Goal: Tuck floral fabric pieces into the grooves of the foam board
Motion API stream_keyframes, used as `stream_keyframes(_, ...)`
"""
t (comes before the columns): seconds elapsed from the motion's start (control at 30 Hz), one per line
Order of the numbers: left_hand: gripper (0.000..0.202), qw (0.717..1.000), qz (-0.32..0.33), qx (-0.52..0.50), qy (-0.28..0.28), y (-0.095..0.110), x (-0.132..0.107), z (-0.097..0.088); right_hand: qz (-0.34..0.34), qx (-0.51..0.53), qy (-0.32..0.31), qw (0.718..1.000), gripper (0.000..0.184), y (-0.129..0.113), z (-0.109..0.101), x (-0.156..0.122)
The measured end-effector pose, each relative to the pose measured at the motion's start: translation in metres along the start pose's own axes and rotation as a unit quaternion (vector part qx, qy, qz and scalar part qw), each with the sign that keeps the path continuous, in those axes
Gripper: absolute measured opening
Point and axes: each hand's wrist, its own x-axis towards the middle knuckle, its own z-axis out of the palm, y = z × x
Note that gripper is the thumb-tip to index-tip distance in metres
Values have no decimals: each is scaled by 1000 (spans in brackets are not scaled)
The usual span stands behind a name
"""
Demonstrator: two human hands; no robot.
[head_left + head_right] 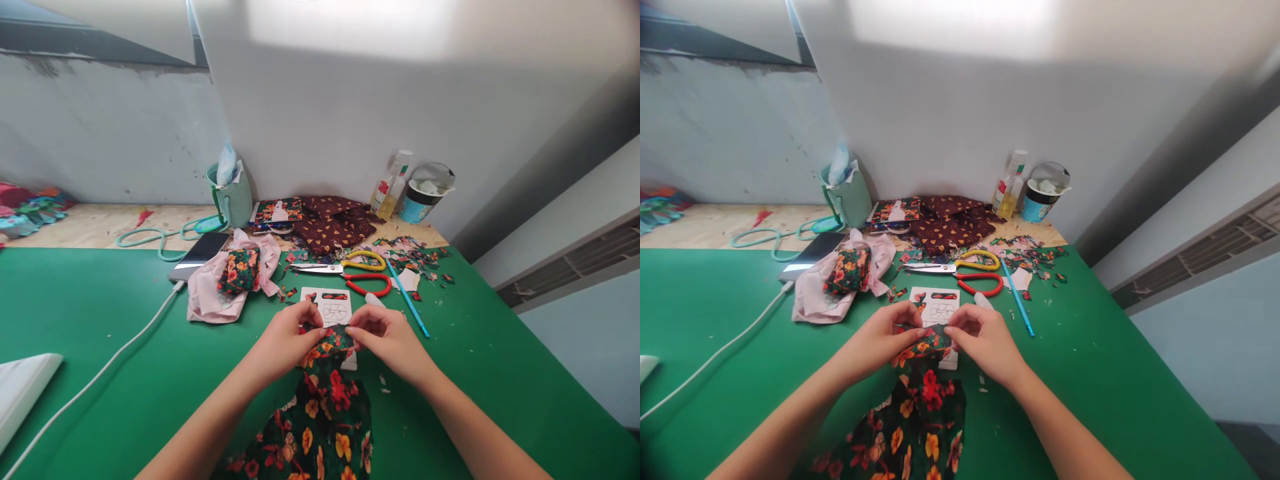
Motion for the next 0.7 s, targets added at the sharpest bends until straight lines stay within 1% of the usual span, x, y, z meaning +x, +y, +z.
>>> stream_keyframes(0.13, 13, 999, -23, 25, -1, -1, 0, 0, 25, -40, -18, 999, 16, 3, 0, 0)
stream_keyframes(0.27, 11, 997, -18, 76, 24, -4, 1, -1, 8, -84, 0, 996, 14, 6, 0, 1)
stream_keyframes(0.43, 7, 992, -2, 115, 43, -6, 2, -2, -35, -137, 27, 990, 11, 12, -1, 3)
stream_keyframes(0.57, 10, 985, 11, 154, 70, -5, 3, -2, -90, -170, 46, 980, 10, 15, -1, 5)
stream_keyframes(0.63, 13, 983, 15, 166, 82, -6, 4, -2, -127, -216, 62, 966, 10, 14, 0, 6)
stream_keyframes(0.7, 14, 979, 22, 180, 93, -7, 4, -3, -155, -275, 73, 946, 11, 14, 3, 7)
